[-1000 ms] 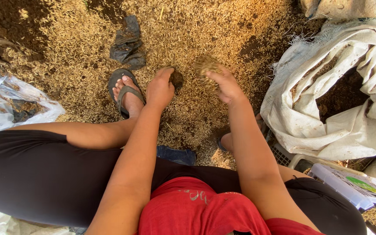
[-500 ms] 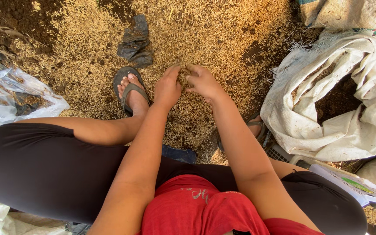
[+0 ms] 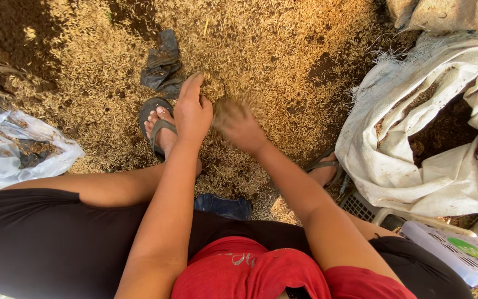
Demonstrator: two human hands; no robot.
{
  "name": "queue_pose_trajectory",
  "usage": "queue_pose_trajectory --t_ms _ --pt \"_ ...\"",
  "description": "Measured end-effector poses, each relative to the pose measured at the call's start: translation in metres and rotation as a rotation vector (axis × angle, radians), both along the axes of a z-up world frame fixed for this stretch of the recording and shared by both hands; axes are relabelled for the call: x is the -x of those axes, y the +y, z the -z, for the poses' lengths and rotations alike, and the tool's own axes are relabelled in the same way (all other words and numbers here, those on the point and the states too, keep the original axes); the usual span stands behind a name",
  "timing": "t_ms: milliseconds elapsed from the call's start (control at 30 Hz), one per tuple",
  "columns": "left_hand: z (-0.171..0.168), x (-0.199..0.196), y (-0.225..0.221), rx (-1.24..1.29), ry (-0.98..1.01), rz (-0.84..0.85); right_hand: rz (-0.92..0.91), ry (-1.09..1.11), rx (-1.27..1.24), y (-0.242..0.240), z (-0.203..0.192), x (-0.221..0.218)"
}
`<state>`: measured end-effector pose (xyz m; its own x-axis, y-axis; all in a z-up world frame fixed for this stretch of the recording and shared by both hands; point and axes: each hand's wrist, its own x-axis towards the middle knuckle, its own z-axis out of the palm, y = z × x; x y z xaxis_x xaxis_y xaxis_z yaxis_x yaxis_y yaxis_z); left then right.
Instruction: The person scoops a granular, sawdust-like material from a pile on the ground using a small black plastic bag. They fill the bag, fold it into a compact bundle, and place it into a white plastic crate. This process is repeated continuously.
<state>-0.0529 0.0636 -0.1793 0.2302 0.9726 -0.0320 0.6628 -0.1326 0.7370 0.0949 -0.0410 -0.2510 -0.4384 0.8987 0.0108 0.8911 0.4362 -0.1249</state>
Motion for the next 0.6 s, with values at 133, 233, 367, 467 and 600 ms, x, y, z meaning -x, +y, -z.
queue_pose_trajectory --t_ms 133,233,367,467,600 --pt "0.006 -0.004 -0.002 0.072 0.021 0.059 0.104 -0.217 0.166 0.04 0.002 -0.069" --pt "0.01 -0.01 -0.007 0.208 -0.034 0.101 0.305 -0.03 0.333 0.051 -0.014 -0.107" --pt "0.016 -0.016 -0.016 0.266 -0.096 0.18 0.583 0.165 0.445 0.042 -0.031 -0.132" --pt "0.022 -0.022 -0.023 0.362 -0.072 0.194 0.723 0.41 0.401 0.032 -0.036 -0.144" --pt "0.028 -0.028 -0.033 0.251 -0.135 0.248 0.925 0.662 0.522 0.02 -0.039 -0.156"
